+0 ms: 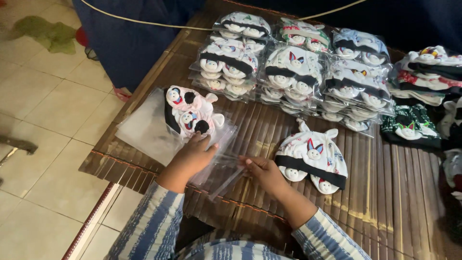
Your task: Packaging small fabric hats and socks into clear plastic bags
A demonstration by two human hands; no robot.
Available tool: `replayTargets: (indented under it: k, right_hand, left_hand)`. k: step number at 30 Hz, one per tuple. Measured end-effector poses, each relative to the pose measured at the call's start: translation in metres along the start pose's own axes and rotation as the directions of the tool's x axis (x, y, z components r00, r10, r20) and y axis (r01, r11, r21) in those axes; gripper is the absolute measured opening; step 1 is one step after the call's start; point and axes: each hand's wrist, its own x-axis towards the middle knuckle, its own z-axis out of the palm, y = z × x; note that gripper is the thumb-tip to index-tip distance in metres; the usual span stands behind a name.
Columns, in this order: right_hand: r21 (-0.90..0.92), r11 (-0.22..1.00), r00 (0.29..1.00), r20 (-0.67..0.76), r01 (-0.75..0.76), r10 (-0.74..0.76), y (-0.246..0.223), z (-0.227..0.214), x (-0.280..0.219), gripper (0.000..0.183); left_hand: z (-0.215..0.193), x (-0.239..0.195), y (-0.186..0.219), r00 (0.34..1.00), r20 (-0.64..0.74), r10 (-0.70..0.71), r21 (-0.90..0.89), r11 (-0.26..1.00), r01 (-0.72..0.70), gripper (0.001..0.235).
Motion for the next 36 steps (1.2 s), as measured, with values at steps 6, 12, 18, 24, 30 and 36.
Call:
replayTargets:
  k: [6, 12, 18, 24, 30, 36]
  right_hand:
    - [0.099, 0.995, 0.999, 0.010, -0.033, 0.032, 0.017, -0.006, -0.003, 0.031]
    - [-0.019, 0.991, 0.984, -0.119, -0.136, 0.133, 0.013, -0.029, -0.007, 0.035]
    - [-0.359, 0.916, 0.942, -0.332, -0.181, 0.057, -0.026, -0.060, -0.039, 0.032]
    - [-0.289, 0.945, 0.869, -0.495, -0.156, -0.008, -0.057, -0.109, -0.085, 0.029]
    - [0.134, 0.991, 0.899, -0.437, 0.025, 0.037, -0.026, -0.116, -0.107, 0.036]
    - [-0.119, 0.993, 0.923, -0.380, 0.017, -0.061, 0.012, -0.137, -0.102, 0.039]
  left_hand:
    - [-0.038, -0.026, 0.034, 0.991, 0.127, -0.037, 0.147, 0.989, 0.018, 0.067]
    - [-0.059, -0.034, 0.040, 0.997, 0.062, -0.050, 0.287, 0.957, 0.030, 0.064]
    - [-0.042, -0.021, 0.027, 0.996, -0.059, -0.068, 0.346, 0.934, 0.084, 0.063]
    - [0.008, -0.001, -0.003, 0.901, -0.426, 0.081, 0.383, 0.919, 0.098, 0.059]
    - [0.048, -0.015, 0.053, 0.656, -0.656, 0.373, 0.454, 0.889, -0.051, 0.056]
    - [0.102, -0.007, 0.086, 0.787, -0.458, 0.412, 0.432, 0.878, -0.208, 0.058]
